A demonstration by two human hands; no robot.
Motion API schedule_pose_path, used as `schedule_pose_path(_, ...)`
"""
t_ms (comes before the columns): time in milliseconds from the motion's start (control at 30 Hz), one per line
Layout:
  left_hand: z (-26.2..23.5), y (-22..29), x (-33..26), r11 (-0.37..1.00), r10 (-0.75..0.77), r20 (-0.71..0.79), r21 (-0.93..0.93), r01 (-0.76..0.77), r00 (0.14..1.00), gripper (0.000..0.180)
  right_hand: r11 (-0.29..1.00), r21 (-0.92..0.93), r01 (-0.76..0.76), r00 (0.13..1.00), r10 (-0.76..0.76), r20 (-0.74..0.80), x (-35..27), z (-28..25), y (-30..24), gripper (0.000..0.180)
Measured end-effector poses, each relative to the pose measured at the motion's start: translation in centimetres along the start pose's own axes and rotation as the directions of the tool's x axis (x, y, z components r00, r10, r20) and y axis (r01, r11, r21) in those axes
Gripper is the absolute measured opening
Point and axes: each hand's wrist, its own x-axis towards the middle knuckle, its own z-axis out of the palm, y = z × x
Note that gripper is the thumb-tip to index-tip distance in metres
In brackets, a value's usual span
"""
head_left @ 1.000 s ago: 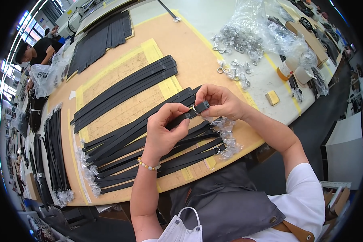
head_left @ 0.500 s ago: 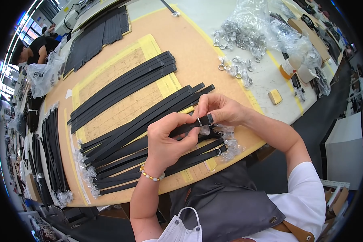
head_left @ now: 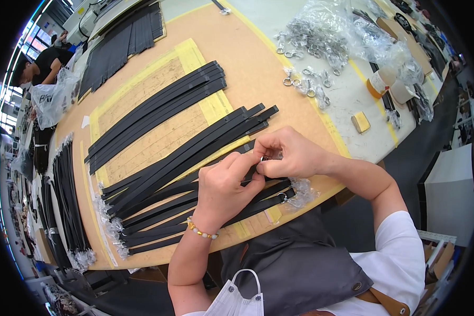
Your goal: Manually attaching metal hardware components to leather straps at a workshop table.
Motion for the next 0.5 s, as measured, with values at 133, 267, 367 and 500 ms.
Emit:
schedule_pose_path(133, -0.2, 0.7, 0.5, 0.979, -0.138, 0.016, -0.152, 0.139, 0.990, 0.026, 0.992, 0.125, -0.005, 1.000, 0.007, -0.013, 0.3, -0.4, 1.3, 0.018)
schedule_pose_path(267, -0.6, 0.1, 0.6, 0.921, -0.283, 0.145, -0.234, 0.311, 0.948, 0.027, 0.986, 0.160, -0.049, 0.998, 0.044, 0.035, 0.2, -0.7, 0.7, 0.018)
schedule_pose_path(367, -0.8, -0.1, 0.6, 0.940, -0.202, 0.136, -0.250, 0.231, 0.970, 0.025, 0.974, 0.213, -0.080, 0.994, 0.063, 0.085, 0.2, -0.9, 0.2, 0.018)
schedule_pose_path(500, -0.8, -0.3, 0.6, 0.916, -0.234, 0.160, -0.293, 0.272, 0.959, 0.024, 0.969, 0.234, -0.074, 0.991, 0.045, 0.123, 0.1, -1.0, 0.4, 0.021)
